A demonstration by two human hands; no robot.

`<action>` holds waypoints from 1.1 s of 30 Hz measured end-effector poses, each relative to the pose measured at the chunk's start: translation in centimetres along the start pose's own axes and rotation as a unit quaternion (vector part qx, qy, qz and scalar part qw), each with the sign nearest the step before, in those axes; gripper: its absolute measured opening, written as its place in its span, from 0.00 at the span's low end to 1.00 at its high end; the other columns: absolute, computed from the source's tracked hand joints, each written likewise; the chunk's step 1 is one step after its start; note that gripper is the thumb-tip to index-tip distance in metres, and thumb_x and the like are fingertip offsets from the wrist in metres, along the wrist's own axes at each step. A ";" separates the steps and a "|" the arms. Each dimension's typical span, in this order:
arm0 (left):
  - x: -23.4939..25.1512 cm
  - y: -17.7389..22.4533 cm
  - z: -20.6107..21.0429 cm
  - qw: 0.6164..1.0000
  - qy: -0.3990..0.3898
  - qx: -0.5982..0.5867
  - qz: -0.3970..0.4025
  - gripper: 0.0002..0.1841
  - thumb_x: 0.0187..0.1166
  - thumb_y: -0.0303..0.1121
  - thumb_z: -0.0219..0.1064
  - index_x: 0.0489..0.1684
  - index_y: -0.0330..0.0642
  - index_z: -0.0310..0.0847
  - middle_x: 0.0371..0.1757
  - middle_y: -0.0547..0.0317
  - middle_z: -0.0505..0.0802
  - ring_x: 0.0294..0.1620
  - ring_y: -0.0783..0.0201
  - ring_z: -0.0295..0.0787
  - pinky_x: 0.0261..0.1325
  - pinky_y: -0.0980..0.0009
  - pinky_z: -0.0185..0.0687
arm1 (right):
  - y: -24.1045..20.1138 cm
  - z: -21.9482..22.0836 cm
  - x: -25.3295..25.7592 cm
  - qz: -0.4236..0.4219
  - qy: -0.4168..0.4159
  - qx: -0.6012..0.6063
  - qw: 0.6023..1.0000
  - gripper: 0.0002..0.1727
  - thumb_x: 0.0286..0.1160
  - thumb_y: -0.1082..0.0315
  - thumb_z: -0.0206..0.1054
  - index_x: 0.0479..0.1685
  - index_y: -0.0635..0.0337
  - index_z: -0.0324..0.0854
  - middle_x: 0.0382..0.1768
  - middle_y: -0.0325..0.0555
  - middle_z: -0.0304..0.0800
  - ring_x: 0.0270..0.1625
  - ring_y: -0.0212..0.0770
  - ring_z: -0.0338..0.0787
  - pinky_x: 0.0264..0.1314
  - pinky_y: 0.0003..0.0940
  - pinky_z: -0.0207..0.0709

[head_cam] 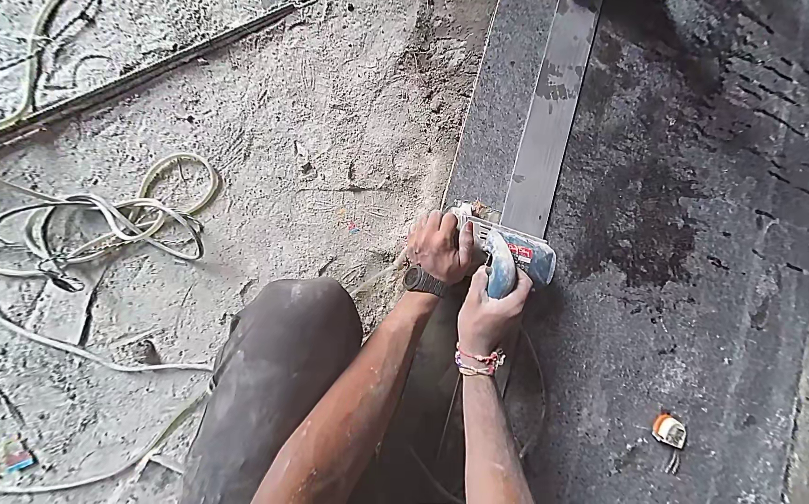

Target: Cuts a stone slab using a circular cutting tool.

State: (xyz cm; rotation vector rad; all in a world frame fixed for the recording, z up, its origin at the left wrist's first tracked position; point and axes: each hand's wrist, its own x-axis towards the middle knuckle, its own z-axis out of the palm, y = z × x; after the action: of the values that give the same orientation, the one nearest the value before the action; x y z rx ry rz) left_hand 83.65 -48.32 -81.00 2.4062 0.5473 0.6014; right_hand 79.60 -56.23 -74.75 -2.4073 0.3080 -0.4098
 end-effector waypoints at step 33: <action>1.6 0.3 1.0 1.000 0.012 0.001 -0.001 0.29 0.88 0.50 0.42 0.22 0.39 0.78 0.31 0.46 0.86 0.40 0.47 0.87 0.42 0.51 0.80 | 0.5 1.0 2.4 -0.022 -0.031 0.028 0.999 0.26 0.64 0.62 0.71 0.59 0.72 0.79 0.33 0.50 0.89 0.33 0.38 0.90 0.37 0.35 0.84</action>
State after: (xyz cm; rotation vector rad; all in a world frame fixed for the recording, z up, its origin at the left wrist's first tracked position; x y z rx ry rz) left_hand 85.54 -48.13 -81.06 2.4026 0.5606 0.6291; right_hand 82.13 -56.78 -75.29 -2.3710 0.2123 -0.3575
